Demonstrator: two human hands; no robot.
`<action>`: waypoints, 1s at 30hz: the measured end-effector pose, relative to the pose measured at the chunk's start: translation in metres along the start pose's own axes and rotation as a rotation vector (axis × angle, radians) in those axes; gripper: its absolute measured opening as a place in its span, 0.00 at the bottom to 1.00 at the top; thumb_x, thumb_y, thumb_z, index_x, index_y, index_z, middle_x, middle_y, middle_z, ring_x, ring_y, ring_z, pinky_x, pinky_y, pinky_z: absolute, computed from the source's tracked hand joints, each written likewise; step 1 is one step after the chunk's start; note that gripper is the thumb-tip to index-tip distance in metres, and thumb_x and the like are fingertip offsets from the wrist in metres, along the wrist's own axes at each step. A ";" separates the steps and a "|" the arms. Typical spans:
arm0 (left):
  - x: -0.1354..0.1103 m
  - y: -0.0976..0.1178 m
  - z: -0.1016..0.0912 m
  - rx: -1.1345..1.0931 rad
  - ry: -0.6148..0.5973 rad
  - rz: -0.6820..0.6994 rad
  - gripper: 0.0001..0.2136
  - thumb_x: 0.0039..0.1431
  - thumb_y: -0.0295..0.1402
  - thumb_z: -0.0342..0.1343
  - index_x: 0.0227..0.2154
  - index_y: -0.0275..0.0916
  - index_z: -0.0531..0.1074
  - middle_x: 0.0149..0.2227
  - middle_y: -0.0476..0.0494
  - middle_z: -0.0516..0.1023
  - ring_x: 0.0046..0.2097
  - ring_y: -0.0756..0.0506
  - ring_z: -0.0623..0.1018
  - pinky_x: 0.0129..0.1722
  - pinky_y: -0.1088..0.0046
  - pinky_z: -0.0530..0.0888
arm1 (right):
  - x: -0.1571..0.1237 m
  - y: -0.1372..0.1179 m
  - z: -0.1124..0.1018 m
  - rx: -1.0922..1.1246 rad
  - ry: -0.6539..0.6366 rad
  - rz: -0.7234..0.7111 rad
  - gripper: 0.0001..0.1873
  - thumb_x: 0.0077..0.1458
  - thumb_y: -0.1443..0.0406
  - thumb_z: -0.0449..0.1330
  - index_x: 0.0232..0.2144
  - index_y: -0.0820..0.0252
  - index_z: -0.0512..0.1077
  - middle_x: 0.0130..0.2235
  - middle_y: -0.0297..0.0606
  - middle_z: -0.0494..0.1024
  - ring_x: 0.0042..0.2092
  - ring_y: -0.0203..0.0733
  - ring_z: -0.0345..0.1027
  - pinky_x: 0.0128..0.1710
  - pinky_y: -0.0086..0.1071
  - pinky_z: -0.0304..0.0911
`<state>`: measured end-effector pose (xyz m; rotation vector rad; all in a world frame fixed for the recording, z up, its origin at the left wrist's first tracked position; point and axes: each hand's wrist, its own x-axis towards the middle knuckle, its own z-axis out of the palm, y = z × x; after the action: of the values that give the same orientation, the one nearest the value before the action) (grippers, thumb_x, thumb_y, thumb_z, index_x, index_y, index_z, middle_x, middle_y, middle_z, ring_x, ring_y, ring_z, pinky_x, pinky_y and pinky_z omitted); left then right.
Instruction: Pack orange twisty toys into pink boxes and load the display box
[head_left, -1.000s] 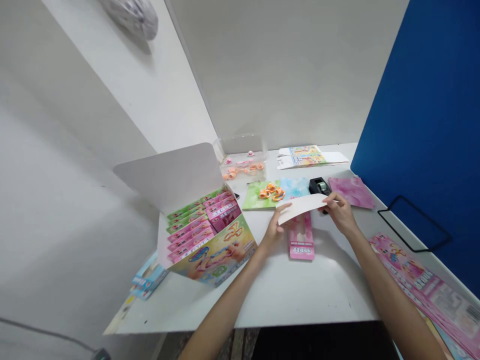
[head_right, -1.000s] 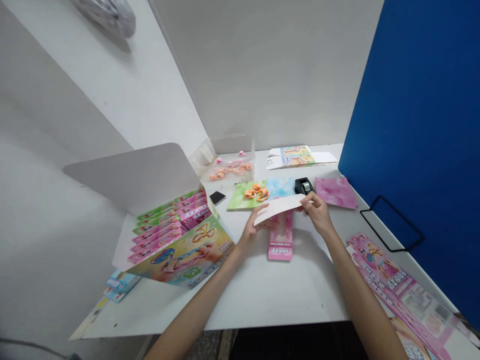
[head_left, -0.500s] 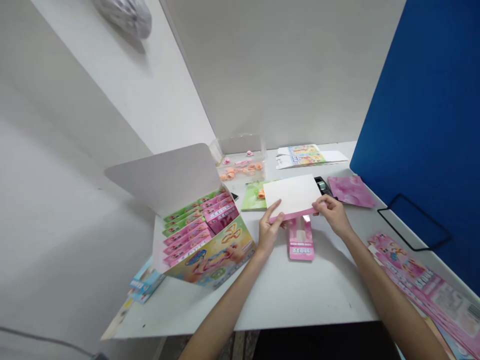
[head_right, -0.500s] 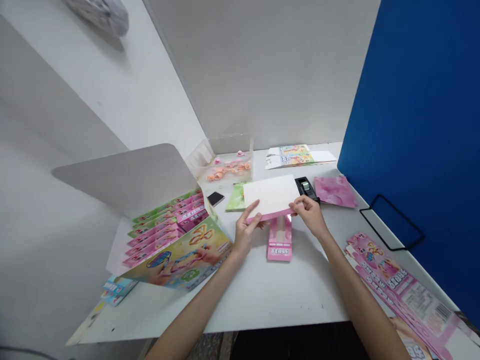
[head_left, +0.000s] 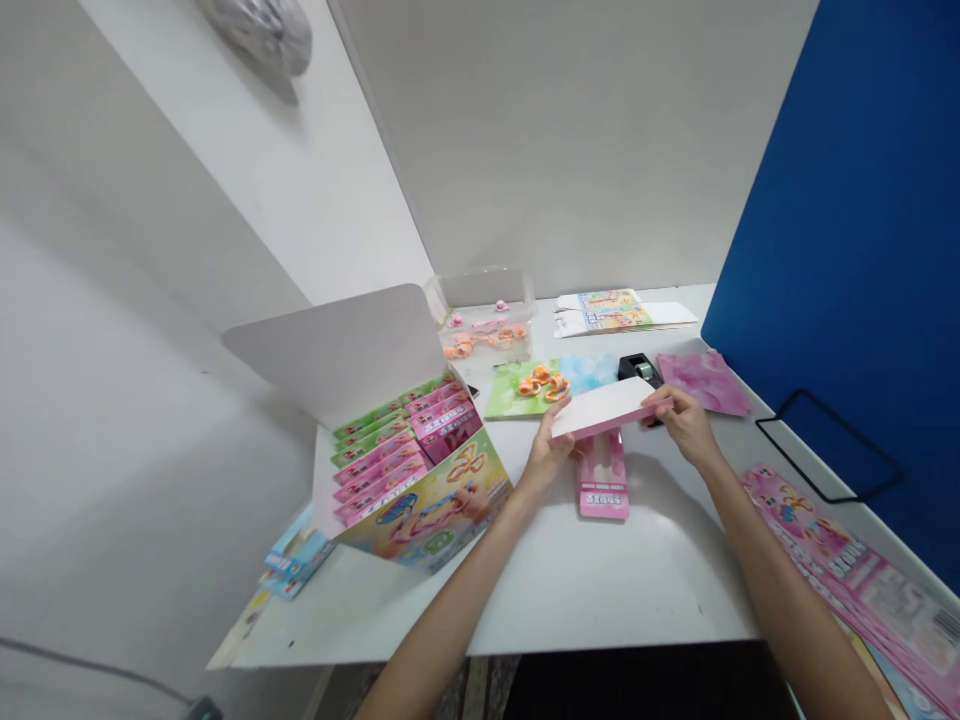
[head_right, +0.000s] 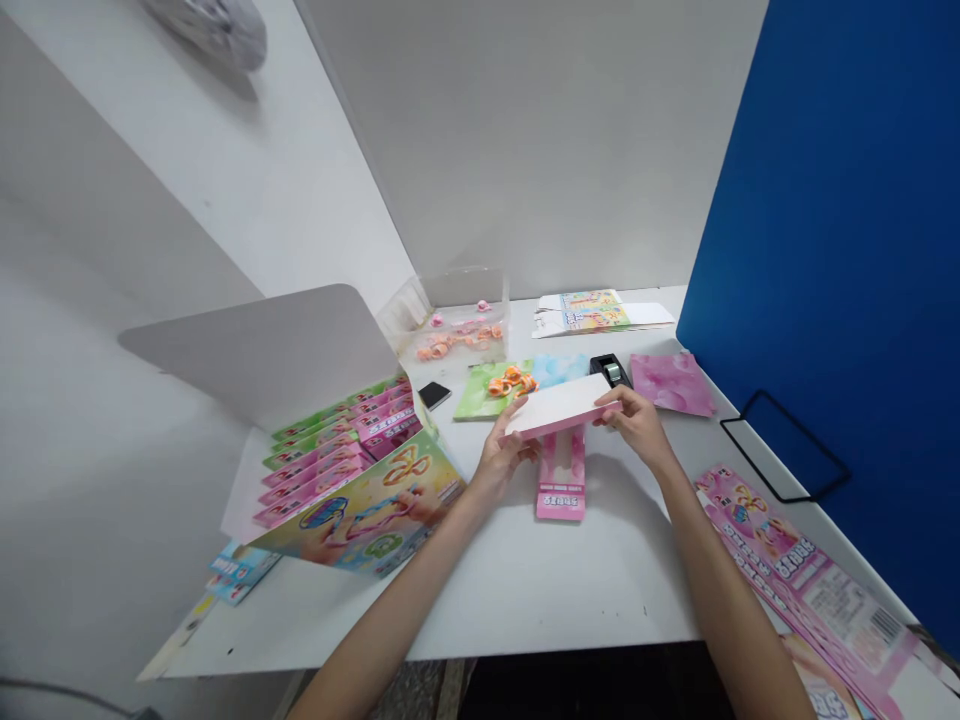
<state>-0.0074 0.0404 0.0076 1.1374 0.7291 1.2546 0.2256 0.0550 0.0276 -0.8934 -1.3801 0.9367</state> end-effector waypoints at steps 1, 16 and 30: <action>0.000 -0.002 0.000 0.042 -0.028 0.011 0.45 0.38 0.59 0.65 0.57 0.38 0.66 0.26 0.47 0.77 0.26 0.47 0.76 0.25 0.75 0.71 | 0.000 0.001 0.000 -0.017 0.044 -0.012 0.29 0.38 0.39 0.67 0.25 0.58 0.73 0.23 0.34 0.72 0.25 0.37 0.67 0.24 0.29 0.63; 0.005 -0.007 -0.001 0.101 0.258 0.007 0.32 0.45 0.61 0.59 0.37 0.31 0.77 0.17 0.49 0.71 0.20 0.51 0.70 0.24 0.75 0.66 | -0.002 -0.003 0.013 -0.012 -0.136 0.022 0.30 0.41 0.38 0.63 0.26 0.58 0.70 0.21 0.33 0.72 0.23 0.37 0.66 0.24 0.30 0.60; 0.001 -0.009 0.007 0.169 0.143 0.044 0.33 0.36 0.65 0.60 0.29 0.35 0.73 0.22 0.47 0.74 0.22 0.49 0.72 0.21 0.74 0.69 | 0.001 0.008 0.013 -0.027 0.152 -0.002 0.28 0.40 0.41 0.66 0.16 0.58 0.69 0.17 0.33 0.71 0.21 0.36 0.62 0.22 0.30 0.60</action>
<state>0.0023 0.0402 0.0014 1.2150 0.9361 1.3409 0.2127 0.0587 0.0212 -0.9642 -1.2656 0.8328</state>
